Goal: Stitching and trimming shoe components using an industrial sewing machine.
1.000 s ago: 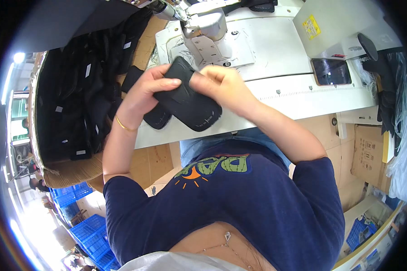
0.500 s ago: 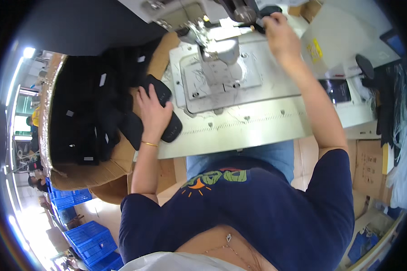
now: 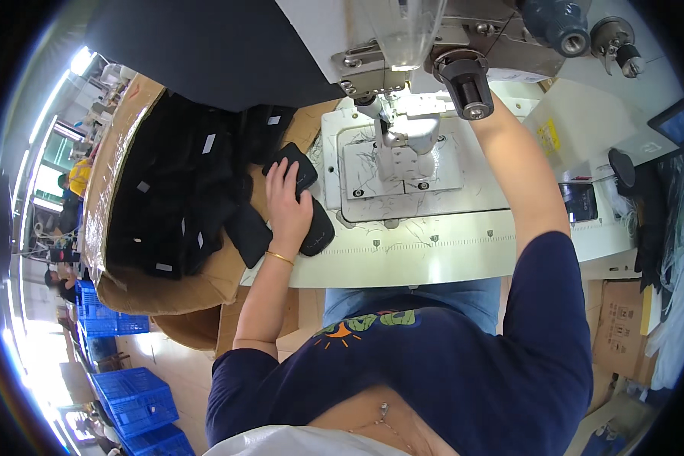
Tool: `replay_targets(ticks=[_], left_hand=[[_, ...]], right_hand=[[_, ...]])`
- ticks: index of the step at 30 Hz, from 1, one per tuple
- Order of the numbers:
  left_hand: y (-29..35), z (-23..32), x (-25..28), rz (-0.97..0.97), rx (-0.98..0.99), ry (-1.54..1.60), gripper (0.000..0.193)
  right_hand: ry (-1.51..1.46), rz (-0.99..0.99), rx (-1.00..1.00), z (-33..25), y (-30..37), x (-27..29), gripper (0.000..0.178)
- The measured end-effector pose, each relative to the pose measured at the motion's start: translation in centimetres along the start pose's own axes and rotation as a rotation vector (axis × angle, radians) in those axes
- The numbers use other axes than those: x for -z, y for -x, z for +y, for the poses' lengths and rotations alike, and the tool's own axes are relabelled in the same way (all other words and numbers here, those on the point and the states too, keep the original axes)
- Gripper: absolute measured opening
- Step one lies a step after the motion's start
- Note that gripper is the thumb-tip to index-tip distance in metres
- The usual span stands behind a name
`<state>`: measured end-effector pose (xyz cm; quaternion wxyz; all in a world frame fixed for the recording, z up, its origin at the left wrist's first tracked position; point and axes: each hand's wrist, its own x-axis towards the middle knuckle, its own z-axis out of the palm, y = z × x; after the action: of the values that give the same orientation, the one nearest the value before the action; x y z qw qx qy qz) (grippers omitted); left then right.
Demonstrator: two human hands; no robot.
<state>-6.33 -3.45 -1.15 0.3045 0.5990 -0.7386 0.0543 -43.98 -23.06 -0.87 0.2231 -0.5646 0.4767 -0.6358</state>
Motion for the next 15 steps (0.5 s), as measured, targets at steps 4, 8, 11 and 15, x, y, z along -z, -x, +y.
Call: replay_targets(ticks=[4, 8, 11, 15], left_hand=[[-0.6, 0.1, 0.4, 0.167, -0.058, 0.100, 0.047], [0.3, 3.3, 3.7, 0.297, -0.216, -0.002, 0.051], [1.4, 6.8, 3.7, 0.314, -0.562, -0.039, 0.041], [2.2, 9.4, 3.8, 0.312, -1.014, 0.068, 0.027]], right_hand=[[-0.482, 0.135, -0.272, -2.1, 1.1, 3.3, 0.026], [-0.252, -0.011, 0.014, -14.6, 13.3, 4.4, 0.040], [-0.330, -0.598, -0.469, -19.1, 19.9, 3.1, 0.040], [-0.272, -0.676, -0.707, -20.2, 21.6, 1.7, 0.022]])
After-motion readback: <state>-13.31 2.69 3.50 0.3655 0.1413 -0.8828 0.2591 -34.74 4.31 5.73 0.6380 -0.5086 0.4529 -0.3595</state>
